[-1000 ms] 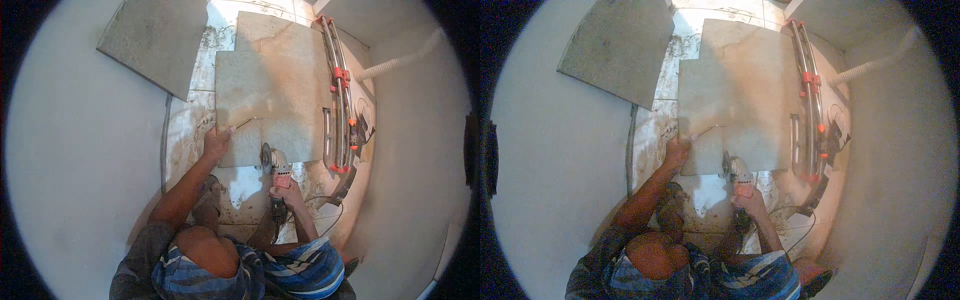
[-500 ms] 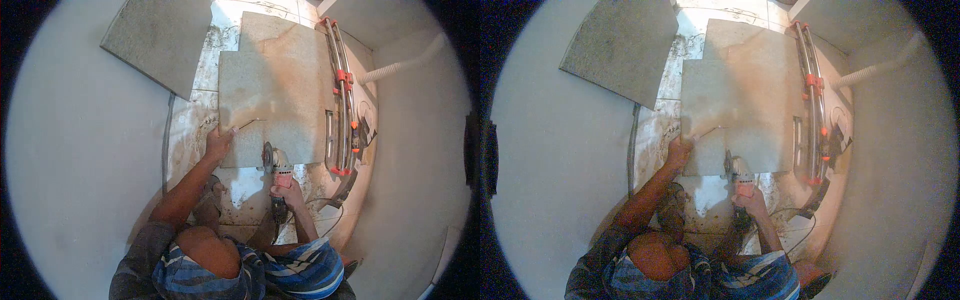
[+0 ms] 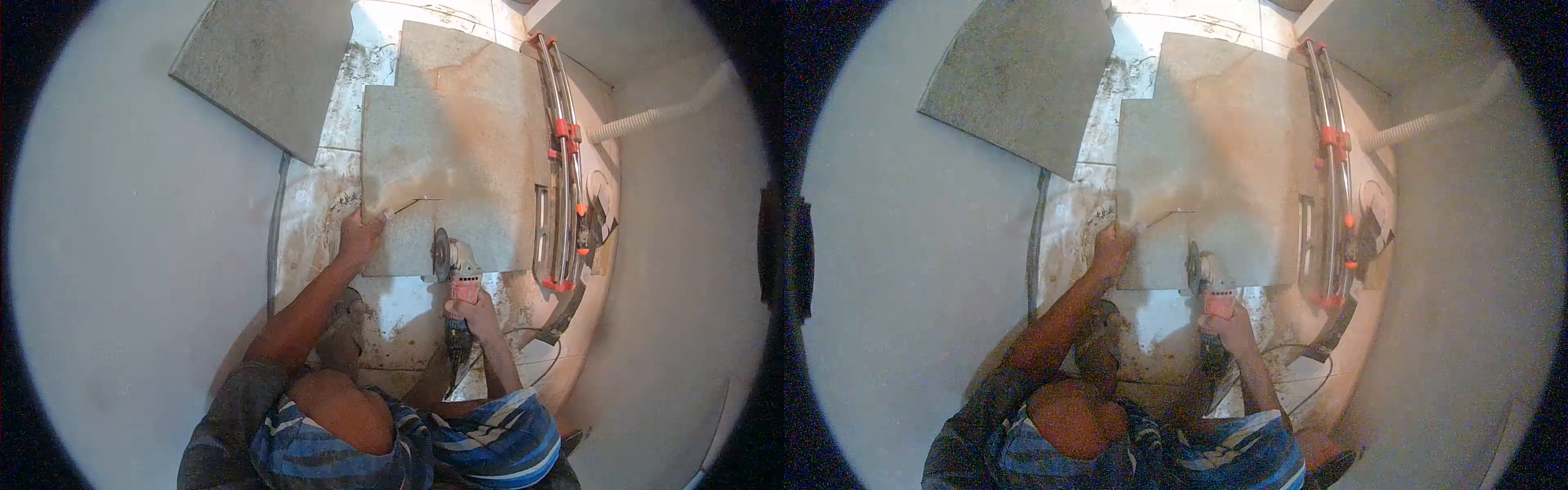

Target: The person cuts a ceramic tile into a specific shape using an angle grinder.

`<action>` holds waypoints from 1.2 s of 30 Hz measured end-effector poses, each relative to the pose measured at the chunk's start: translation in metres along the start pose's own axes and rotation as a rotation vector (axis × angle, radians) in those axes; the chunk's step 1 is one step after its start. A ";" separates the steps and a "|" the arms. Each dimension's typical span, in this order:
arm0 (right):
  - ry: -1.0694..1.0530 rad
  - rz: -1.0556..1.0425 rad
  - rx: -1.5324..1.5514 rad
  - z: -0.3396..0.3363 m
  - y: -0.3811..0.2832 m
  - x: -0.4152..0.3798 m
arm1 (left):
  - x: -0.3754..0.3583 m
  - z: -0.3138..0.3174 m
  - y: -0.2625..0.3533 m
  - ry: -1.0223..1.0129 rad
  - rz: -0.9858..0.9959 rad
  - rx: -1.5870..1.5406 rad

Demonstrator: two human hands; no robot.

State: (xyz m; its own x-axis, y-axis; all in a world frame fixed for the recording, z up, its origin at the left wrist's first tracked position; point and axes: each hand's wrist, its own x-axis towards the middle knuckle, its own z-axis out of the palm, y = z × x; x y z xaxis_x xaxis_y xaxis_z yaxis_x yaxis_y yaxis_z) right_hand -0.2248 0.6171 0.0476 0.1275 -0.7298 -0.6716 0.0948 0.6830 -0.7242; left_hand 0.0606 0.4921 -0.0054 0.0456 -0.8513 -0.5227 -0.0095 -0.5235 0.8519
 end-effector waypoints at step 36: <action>0.001 -0.061 -0.034 0.008 -0.034 0.020 | -0.007 0.000 0.014 0.017 0.047 0.021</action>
State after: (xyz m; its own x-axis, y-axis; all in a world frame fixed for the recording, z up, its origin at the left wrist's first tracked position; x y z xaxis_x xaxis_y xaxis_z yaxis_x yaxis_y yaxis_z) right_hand -0.2177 0.5797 0.0605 0.1211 -0.7699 -0.6266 0.0691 0.6363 -0.7684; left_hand 0.0599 0.4910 0.0106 0.0612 -0.8743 -0.4815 -0.0331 -0.4840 0.8745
